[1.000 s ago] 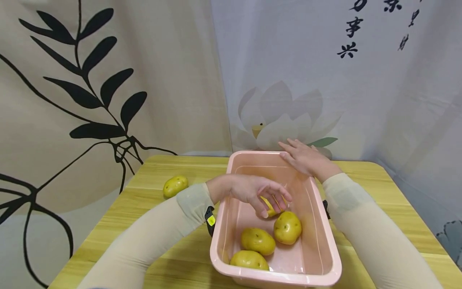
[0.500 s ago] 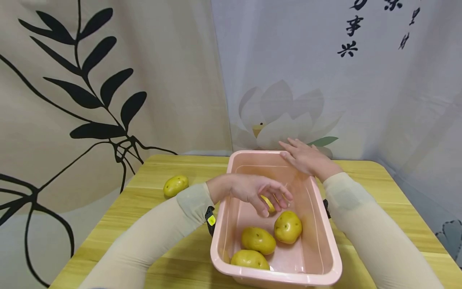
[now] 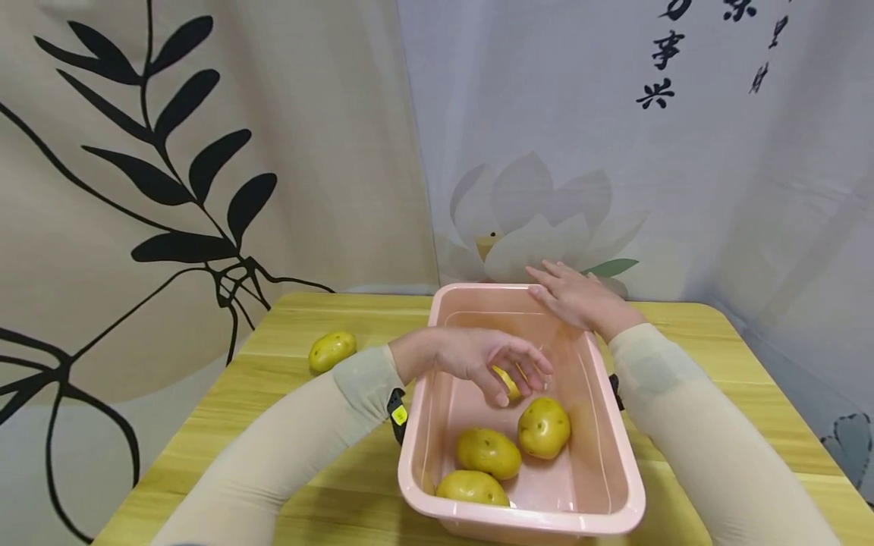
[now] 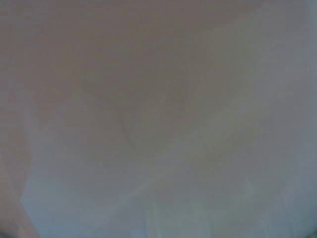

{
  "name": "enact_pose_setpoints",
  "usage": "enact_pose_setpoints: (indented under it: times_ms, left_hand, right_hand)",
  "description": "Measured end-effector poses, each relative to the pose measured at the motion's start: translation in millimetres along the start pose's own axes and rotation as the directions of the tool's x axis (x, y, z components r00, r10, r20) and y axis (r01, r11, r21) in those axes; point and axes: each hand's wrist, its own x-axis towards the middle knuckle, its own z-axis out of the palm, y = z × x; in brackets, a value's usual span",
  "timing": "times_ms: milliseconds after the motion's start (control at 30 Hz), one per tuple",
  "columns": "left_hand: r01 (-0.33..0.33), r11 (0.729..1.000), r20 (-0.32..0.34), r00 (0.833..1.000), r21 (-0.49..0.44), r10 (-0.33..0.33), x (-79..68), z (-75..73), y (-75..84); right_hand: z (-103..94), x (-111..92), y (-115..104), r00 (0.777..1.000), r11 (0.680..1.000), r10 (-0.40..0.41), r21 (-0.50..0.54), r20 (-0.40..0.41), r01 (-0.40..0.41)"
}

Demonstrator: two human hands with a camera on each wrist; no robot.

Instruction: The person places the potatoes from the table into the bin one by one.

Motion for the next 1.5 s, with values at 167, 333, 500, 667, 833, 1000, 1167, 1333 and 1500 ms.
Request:
enact_pose_setpoints:
  times_ms: [167,333,500,667,833,1000,1167,1333,1500]
  left_hand:
    - [-0.017,1.000,-0.008,1.000,0.018,0.017,-2.7,1.0,0.4]
    - [-0.046,0.999,-0.007,0.999,0.025,0.046,-3.5,1.4,0.3]
    - [-0.061,0.998,0.000,0.998,0.015,0.061,-1.9,1.9,0.7]
    - [-0.064,0.998,0.002,0.998,0.001,0.064,-0.6,2.0,1.1]
    - [-0.059,0.998,-0.002,0.998,-0.004,0.059,-0.9,2.4,1.1]
    - [-0.058,0.998,-0.005,0.998,-0.008,0.058,-2.5,3.6,1.6]
    - [-0.064,0.998,-0.007,0.998,-0.006,0.064,-1.7,3.4,3.8]
    - [-0.098,0.995,-0.014,0.995,0.019,0.098,-0.8,2.4,3.4]
    - [-0.157,0.987,-0.053,0.986,0.019,0.158,-4.5,1.8,2.5]
  right_hand:
    - [1.1,0.8,-1.7,1.000,1.000,0.002,-0.002,0.002,-0.002]
    - [1.6,0.8,-2.1,1.000,1.000,-0.004,-0.002,-0.002,0.004]
    - [0.7,-1.8,-1.2,1.000,1.000,-0.003,-0.010,-0.013,0.003]
    - [0.0,-2.7,0.1,1.000,0.999,-0.004,-0.038,-0.023,0.003]
    - [0.0,-2.5,-0.3,0.999,0.998,-0.013,-0.069,-0.031,0.011]
    - [-0.5,-3.0,-1.7,0.999,0.996,-0.015,-0.086,-0.035,0.012]
    - [-2.2,-4.5,-1.2,0.999,0.995,-0.010,-0.096,-0.037,0.007]
    - [-2.4,-5.6,-0.3,0.999,0.996,0.001,-0.092,-0.033,-0.003]
    - [-1.8,-4.7,-1.4,1.000,0.996,-0.002,-0.094,-0.023,-0.001]
